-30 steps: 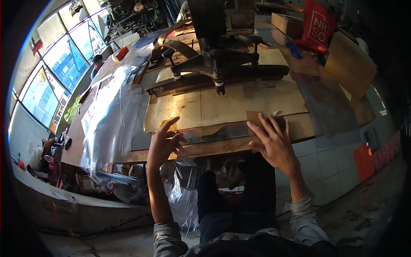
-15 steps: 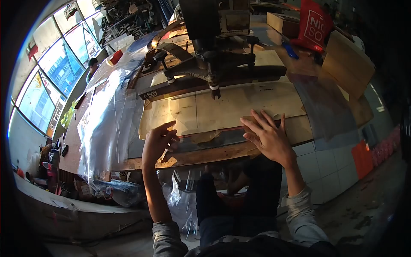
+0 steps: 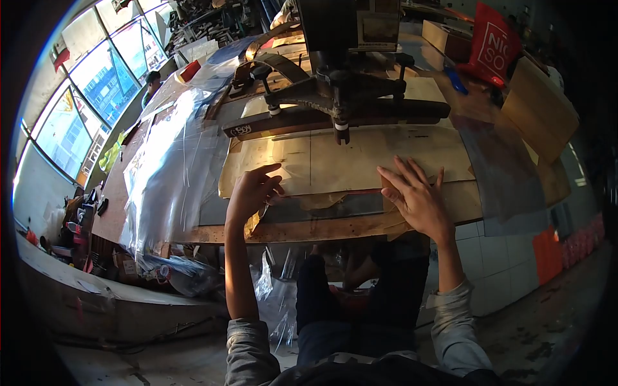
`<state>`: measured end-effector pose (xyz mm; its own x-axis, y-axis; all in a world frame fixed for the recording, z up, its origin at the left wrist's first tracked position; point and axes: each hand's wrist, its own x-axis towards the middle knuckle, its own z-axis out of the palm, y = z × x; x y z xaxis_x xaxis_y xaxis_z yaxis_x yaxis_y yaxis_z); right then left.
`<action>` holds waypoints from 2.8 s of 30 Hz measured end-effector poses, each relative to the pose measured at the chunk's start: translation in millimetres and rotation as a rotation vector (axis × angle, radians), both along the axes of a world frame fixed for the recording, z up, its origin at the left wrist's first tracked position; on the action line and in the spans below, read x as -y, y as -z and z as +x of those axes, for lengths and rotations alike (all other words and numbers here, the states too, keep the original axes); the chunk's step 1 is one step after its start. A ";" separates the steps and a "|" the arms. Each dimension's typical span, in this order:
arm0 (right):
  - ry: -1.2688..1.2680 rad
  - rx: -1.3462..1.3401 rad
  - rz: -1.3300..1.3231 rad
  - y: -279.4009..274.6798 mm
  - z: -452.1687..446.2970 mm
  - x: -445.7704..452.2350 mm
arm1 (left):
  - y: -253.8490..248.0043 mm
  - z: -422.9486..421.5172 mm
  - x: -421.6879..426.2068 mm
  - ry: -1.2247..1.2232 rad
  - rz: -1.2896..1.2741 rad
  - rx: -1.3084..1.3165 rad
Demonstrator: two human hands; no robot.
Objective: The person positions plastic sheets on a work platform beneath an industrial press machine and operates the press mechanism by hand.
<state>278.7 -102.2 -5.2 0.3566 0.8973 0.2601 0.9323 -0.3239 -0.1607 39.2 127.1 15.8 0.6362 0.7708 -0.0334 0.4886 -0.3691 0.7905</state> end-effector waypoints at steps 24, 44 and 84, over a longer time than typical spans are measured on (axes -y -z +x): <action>-0.015 0.015 0.047 5.4 4.7 -11.2 | 9.1 0.3 -6.2 -0.071 0.160 0.017; -0.023 -0.011 0.075 7.7 3.2 -11.5 | 5.8 -0.8 -1.5 -0.117 0.115 -0.005; 0.088 0.477 0.879 112.9 -37.4 10.6 | 145.1 39.4 128.9 -0.405 1.272 0.429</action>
